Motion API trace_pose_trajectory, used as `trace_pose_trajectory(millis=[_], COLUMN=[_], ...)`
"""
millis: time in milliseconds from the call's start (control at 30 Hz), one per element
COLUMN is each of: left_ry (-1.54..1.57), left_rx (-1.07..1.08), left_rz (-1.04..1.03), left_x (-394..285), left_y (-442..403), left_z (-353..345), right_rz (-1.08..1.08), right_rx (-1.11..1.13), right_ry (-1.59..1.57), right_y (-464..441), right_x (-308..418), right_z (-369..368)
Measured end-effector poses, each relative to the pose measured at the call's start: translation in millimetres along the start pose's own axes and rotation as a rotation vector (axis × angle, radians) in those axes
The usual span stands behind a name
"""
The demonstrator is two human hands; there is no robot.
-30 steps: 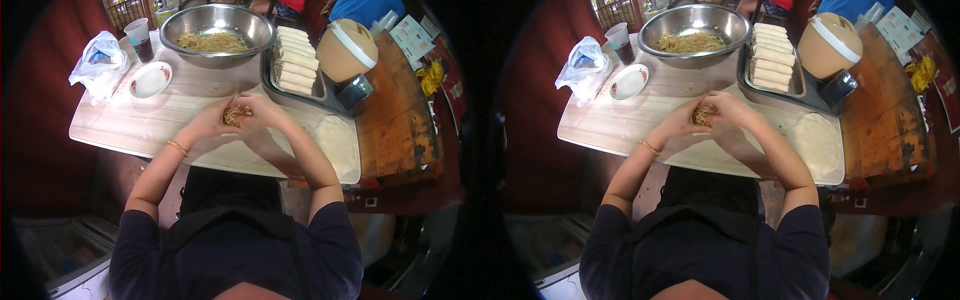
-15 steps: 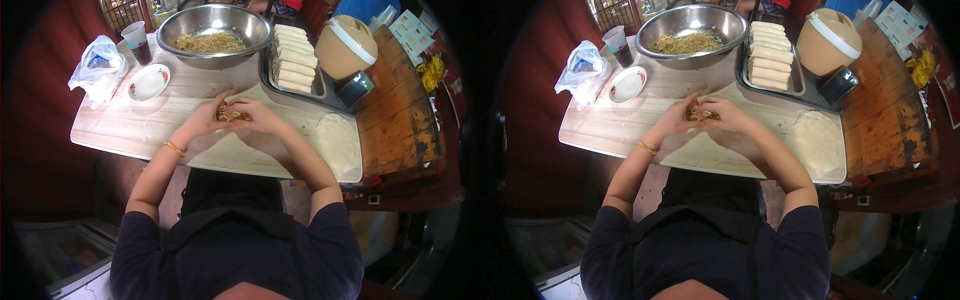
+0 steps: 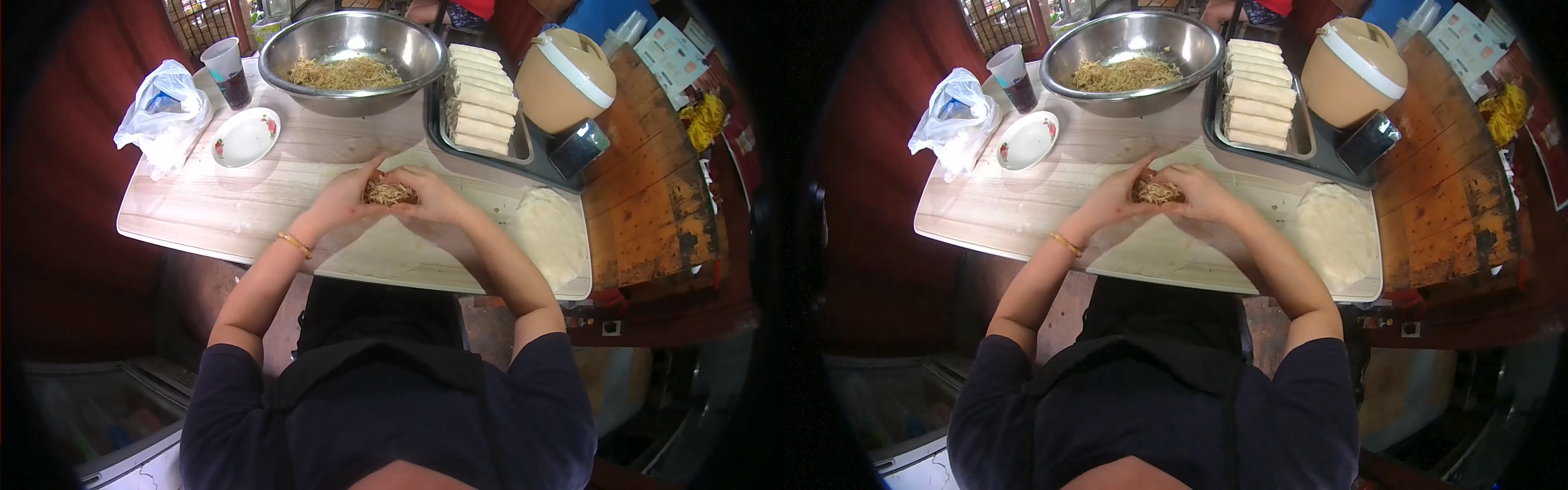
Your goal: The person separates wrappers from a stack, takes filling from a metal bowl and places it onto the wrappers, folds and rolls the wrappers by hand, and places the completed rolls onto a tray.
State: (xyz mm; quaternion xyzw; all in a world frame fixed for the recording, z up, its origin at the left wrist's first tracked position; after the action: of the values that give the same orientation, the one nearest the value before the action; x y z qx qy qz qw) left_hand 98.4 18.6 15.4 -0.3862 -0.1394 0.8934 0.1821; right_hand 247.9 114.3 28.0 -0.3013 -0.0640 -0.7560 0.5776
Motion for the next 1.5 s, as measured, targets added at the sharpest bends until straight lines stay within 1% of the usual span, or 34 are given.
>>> trace_pose_trajectory(millis=[33,67,167,233,267,300,333,367,400,433,467,533,567,600,633,667,733,800,867,933,967,1000,1033,1067,1100,1167,1200,1267,1333,1467,1500], left_ry=[0.005,0.005,0.040,0.146,0.145,0.207,0.269,0.268,0.213,0.158,0.156,0.065,0.066,0.099,0.132,0.131,0.024,0.020,0.019,0.082,0.080,0.025,-0.029,-0.029,-0.001,0.028,0.036,0.043,0.051,-0.023,0.006], left_rx=[0.000,0.000,-0.026,0.031,0.031,0.049,0.068,0.070,0.066,0.060,0.060,0.014,0.014,-0.004,-0.023,-0.022,-0.034,-0.048,-0.060,-0.012,-0.009,-0.037,-0.065,-0.065,-0.047,-0.028,-0.028,-0.025,-0.023,-0.047,-0.030], left_rz=[0.040,0.038,0.036,0.076,0.076,0.086,0.095,0.095,0.049,0.003,0.002,-0.097,-0.098,-0.038,0.021,0.020,0.069,0.076,0.081,0.092,0.092,-0.012,-0.116,-0.115,-0.106,-0.097,-0.077,-0.064,0.038,0.043,0.088], left_x=[2,4,11,14,14,15,15,15,14,12,14,12,13,13,14,14,15,9,1,-3,-1,-4,-7,-5,-6,-4,-2,1,4,-2,-4], left_y=[-1,0,3,3,3,3,3,4,4,4,4,1,0,-2,-3,-4,-3,-1,0,1,2,2,2,3,3,3,3,2,3,6,6], left_z=[-1,-1,4,8,11,13,13,13,14,15,12,5,0,-4,-6,-8,-8,-5,1,5,5,7,7,7,6,2,-3,-8,-9,-5,-3], right_rz=[-0.036,-0.073,-0.086,-0.074,-0.063,-0.063,-0.007,0.048,0.047,0.011,-0.023,-0.062,-0.102,-0.104,-0.074,-0.043,-0.050,-0.057,-0.100,-0.079,-0.056,-0.056,-0.052,-0.048,-0.049,-0.159,-0.162,-0.250,-0.233,-0.223,-0.222], right_rx=[0.022,0.045,0.066,0.046,0.025,0.024,0.004,-0.017,-0.020,-0.054,-0.088,-0.072,-0.058,-0.059,-0.079,-0.099,-0.089,-0.077,-0.030,-0.028,-0.025,-0.027,-0.107,-0.185,-0.184,-0.194,-0.195,-0.010,-0.001,0.033,0.033], right_ry=[-0.026,-0.051,-0.108,-0.148,-0.189,-0.189,-0.062,0.066,0.065,-0.001,-0.067,-0.124,-0.180,-0.179,-0.075,0.028,0.023,0.015,-0.074,-0.047,-0.018,-0.019,-0.056,-0.093,-0.094,-0.093,-0.093,-0.224,-0.208,-0.209,-0.209], right_y=[1,2,2,3,3,2,2,3,3,4,5,4,4,5,6,6,6,6,6,8,9,10,12,13,14,16,17,17,15,12,13], right_x=[-1,-3,-6,-1,0,-4,-8,-11,-8,-7,-5,5,6,1,-5,-10,-9,-7,-5,-7,-7,-5,0,2,1,-6,-6,-6,-6,-6,-6], right_z=[0,0,1,5,7,6,4,1,2,5,8,8,8,4,-2,-6,-5,-3,1,-1,-2,0,7,11,11,11,10,2,-7,-10,-9])
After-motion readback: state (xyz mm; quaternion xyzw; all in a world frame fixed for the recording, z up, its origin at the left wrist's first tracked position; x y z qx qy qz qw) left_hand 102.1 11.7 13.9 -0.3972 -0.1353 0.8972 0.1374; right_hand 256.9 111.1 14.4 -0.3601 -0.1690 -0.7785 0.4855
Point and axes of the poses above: each hand's wrist, its own y-axis away from the middle knuckle, its own z-axis out of the back of the hand, x = y × z, the point moved 4 cm from there along -y, towards the middle knuckle, and after that the axes turned 12 degrees about -z, right-handed, at the moved point
